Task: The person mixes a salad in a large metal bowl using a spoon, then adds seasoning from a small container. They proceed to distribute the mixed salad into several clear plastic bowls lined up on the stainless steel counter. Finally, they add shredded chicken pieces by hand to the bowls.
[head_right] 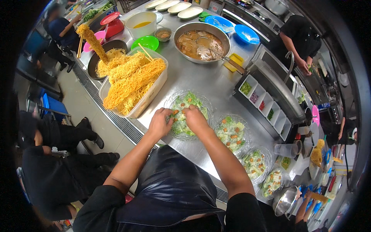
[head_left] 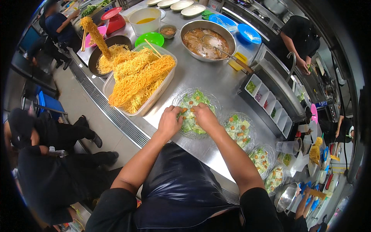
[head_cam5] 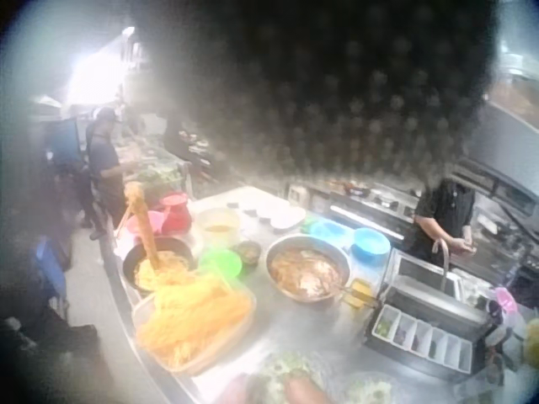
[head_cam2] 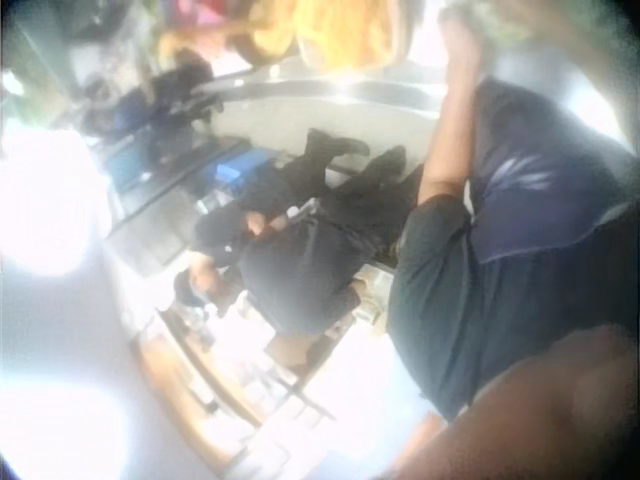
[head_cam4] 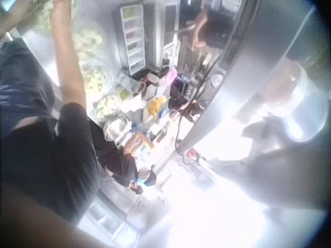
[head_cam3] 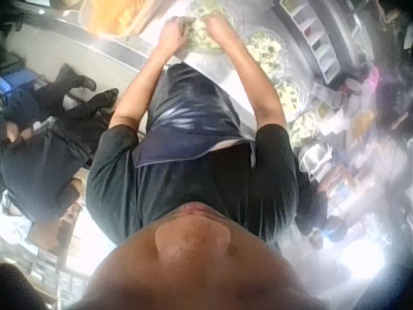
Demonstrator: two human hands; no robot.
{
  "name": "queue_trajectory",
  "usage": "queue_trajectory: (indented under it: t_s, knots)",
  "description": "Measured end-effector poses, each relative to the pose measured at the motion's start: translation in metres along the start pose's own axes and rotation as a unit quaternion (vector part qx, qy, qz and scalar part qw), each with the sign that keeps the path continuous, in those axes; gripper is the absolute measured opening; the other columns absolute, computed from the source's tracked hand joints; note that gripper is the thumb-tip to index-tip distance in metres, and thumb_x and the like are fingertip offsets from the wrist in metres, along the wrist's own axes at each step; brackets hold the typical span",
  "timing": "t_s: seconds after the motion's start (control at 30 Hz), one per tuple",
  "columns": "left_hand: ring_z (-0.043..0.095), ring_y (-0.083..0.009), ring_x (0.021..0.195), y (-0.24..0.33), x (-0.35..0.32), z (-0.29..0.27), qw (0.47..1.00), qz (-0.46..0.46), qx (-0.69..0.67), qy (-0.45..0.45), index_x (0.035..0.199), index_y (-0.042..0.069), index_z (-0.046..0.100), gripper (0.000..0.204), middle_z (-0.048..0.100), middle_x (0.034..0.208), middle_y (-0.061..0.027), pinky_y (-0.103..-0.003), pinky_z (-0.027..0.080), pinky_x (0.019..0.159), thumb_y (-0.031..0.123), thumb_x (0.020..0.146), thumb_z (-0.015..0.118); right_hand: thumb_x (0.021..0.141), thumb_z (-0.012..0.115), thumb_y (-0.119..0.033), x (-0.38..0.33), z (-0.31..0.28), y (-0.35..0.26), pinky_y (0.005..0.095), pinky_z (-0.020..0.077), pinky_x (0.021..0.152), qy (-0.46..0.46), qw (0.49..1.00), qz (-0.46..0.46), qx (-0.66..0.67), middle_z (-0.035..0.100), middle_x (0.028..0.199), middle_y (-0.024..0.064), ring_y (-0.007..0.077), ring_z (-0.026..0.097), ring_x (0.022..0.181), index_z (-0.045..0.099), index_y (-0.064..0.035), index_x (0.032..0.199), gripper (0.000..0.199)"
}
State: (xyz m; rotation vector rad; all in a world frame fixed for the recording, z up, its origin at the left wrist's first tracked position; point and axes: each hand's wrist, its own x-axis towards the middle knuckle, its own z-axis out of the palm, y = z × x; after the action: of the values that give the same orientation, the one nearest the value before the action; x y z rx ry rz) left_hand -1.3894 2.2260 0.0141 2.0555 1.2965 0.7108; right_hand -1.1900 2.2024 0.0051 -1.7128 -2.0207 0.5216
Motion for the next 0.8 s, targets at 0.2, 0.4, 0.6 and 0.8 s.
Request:
queue_trajectory:
  t_s: [0.2, 0.4, 0.6, 0.8]
  knots:
    - [0.063, -0.0401, 0.097, -0.014, 0.026, -0.004, 0.996, 0.079, 0.001, -0.045, 0.105, 0.004, 0.071, 0.025, 0.066, 0.101, -0.0179, -0.045, 0.051, 0.087, 0.004, 0.08, 0.071, 0.082, 0.071, -0.002, -0.004, -0.036, -0.012, 0.0443, 0.0529, 0.08, 0.112, 0.988, 0.105, 0.033, 0.064, 0.098, 0.0196, 0.0371, 0.065, 0.093, 0.067, 0.0008, 0.099, 0.017]
    - [0.063, -0.0381, 0.096, -0.022, 0.035, -0.006, 0.995, 0.087, -0.032, -0.043, 0.101, 0.004, 0.073, 0.021, 0.066, 0.1, -0.0165, -0.045, 0.051, 0.086, 0.002, 0.08, 0.071, 0.081, 0.075, -0.008, -0.032, -0.016, -0.049, 0.0445, 0.053, 0.079, -0.046, 0.99, 0.1, 0.086, 0.063, 0.097, 0.0196, 0.0363, 0.065, 0.093, 0.062, 0.002, 0.094, 0.021]
    - [0.062, -0.037, 0.095, -0.025, 0.024, -0.018, 0.988, 0.11, 0.005, -0.104, 0.094, 0.004, 0.071, 0.016, 0.066, 0.096, -0.0152, -0.045, 0.051, 0.084, 0.005, 0.079, 0.074, 0.085, 0.069, -0.008, -0.034, 0.032, -0.045, 0.0456, 0.0545, 0.083, -0.017, 0.998, 0.051, -0.044, 0.059, 0.102, 0.0181, 0.0375, 0.064, 0.098, 0.061, 0.0012, 0.098, 0.018]
    - [0.062, -0.0371, 0.089, -0.02, 0.017, -0.004, 0.982, 0.129, 0.074, -0.118, 0.089, 0.003, 0.071, 0.014, 0.066, 0.091, -0.0165, -0.046, 0.051, 0.082, 0.008, 0.077, 0.075, 0.088, 0.068, -0.011, -0.056, 0.008, -0.052, 0.0433, 0.0543, 0.087, 0.085, 0.995, 0.046, -0.018, 0.059, 0.109, 0.0152, 0.0344, 0.063, 0.101, 0.063, -0.0007, 0.103, 0.019]
